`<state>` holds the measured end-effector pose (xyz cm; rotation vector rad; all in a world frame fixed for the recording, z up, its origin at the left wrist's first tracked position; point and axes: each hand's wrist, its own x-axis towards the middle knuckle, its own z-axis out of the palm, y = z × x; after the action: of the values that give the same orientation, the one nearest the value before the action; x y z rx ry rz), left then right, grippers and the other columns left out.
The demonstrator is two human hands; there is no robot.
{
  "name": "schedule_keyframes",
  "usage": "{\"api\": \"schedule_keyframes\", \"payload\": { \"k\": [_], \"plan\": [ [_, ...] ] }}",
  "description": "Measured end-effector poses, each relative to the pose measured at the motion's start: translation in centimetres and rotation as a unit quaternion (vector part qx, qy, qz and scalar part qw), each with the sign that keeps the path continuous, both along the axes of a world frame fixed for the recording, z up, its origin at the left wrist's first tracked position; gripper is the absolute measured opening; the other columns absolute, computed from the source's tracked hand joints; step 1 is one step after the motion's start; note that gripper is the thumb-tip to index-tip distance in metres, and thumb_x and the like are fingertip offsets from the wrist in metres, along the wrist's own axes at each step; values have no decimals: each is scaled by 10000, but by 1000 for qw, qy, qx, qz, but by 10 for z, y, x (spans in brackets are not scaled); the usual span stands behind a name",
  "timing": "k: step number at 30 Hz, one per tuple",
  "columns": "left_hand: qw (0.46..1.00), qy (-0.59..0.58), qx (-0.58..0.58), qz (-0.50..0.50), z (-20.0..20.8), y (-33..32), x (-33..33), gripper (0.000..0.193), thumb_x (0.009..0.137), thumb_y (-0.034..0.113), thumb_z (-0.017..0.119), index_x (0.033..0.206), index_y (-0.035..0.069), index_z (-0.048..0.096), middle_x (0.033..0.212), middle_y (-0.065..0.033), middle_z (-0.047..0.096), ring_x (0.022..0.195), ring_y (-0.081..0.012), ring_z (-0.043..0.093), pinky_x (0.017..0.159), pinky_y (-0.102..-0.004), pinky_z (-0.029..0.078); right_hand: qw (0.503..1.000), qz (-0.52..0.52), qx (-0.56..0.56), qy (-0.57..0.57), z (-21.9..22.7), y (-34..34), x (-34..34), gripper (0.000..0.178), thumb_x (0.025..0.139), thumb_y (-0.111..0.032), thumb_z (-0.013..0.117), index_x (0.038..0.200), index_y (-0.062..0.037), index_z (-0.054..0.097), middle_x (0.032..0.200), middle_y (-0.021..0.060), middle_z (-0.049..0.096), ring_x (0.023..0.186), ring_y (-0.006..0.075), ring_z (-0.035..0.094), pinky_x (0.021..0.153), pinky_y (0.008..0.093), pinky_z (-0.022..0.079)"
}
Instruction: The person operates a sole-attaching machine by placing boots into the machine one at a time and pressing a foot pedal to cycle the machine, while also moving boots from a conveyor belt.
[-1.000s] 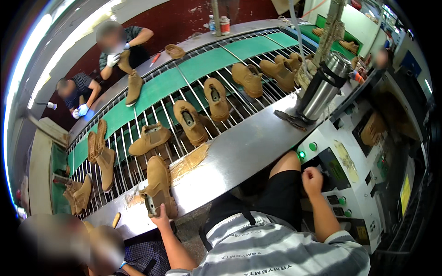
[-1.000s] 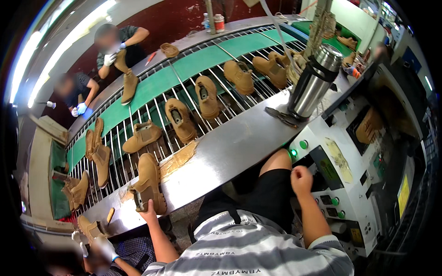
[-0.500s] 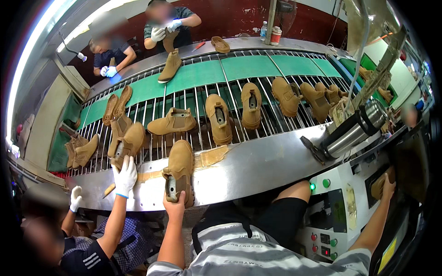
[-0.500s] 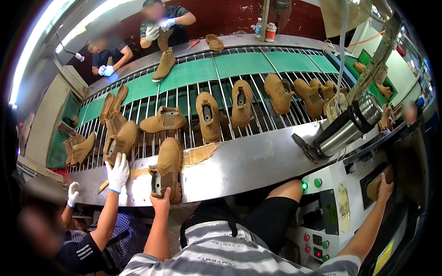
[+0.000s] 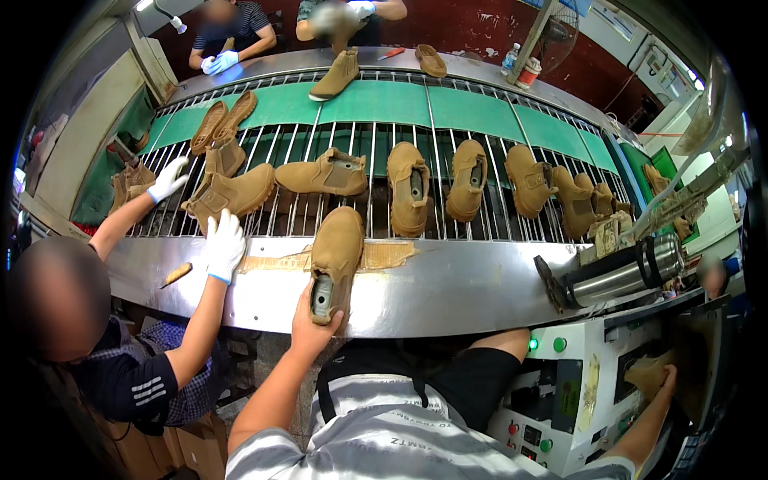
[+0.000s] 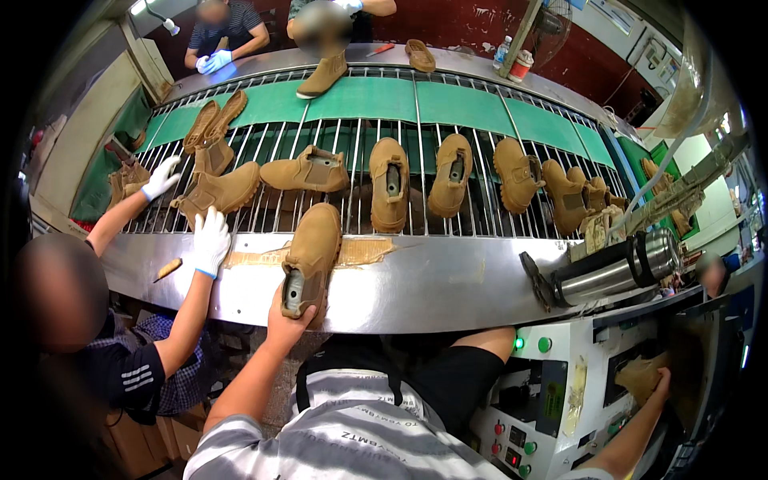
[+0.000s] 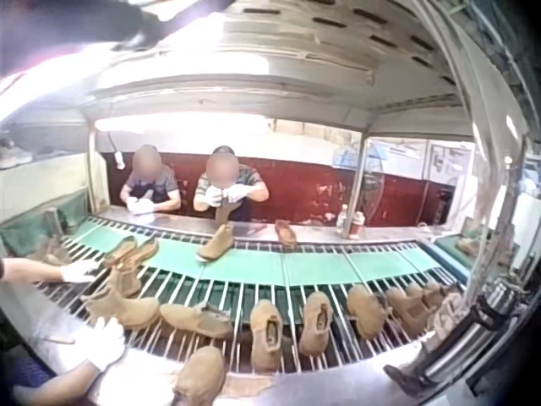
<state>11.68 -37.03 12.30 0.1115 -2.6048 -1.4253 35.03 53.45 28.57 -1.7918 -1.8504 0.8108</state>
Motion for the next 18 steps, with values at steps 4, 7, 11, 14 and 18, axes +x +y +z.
{"api": "schedule_keyframes", "payload": {
  "k": [4, 7, 11, 14, 18],
  "plan": [
    [998, 6, -61, 21, 7, -12, 16, 749, 714, 175, 779, 1323, -30, 394, 1234, -228, 481, 1165, -378, 480, 998, -429, 400, 970, 1, 8, 241, 57, -77, 31, 613, 749, -356, 637, 1238, 7, 562, 1288, 160, 561, 1190, 289, 528, 979, 380, 427],
    [986, 149, -51, 59, 18, 3, 49, 486, 706, 116, 743, 1110, 4, 497, 1060, -182, 537, 989, -336, 519, 877, -409, 426, 900, 45, -72, 428, 65, -150, 55, 610, 779, -349, 607, 1271, 5, 543, 1298, 173, 554, 1200, 305, 524, 992, 392, 426],
    [958, 184, 94, -199, 79, 60, 76, 209, 736, 97, 696, 917, 17, 628, 947, -132, 626, 859, -276, 591, 762, -369, 484, 742, 137, -203, 624, 2, -298, 53, 661, 809, -371, 508, 1350, 6, 461, 1352, 152, 523, 1219, 345, 509, 1043, 446, 407],
    [884, 45, 181, -429, 115, 99, 84, 669, 803, 280, 744, 1343, -3, 468, 1265, -186, 534, 1148, -315, 550, 965, -385, 465, 593, 358, -280, 664, -45, -400, -1, 772, 771, -485, 540, 1406, -66, 407, 1310, 133, 520, 1122, 330, 560, 996, 479, 450],
    [824, 47, 244, -509, 139, 141, 92, 965, 764, 362, 793, 1475, -3, 251, 1459, -191, 376, 1360, -319, 363, 1124, -409, 295, 491, 365, -422, 669, -61, -517, -65, 786, 764, -473, 546, 1433, -83, 408, 1377, 149, 498, 1233, 367, 507, 1025, 494, 433]
  ]
}}
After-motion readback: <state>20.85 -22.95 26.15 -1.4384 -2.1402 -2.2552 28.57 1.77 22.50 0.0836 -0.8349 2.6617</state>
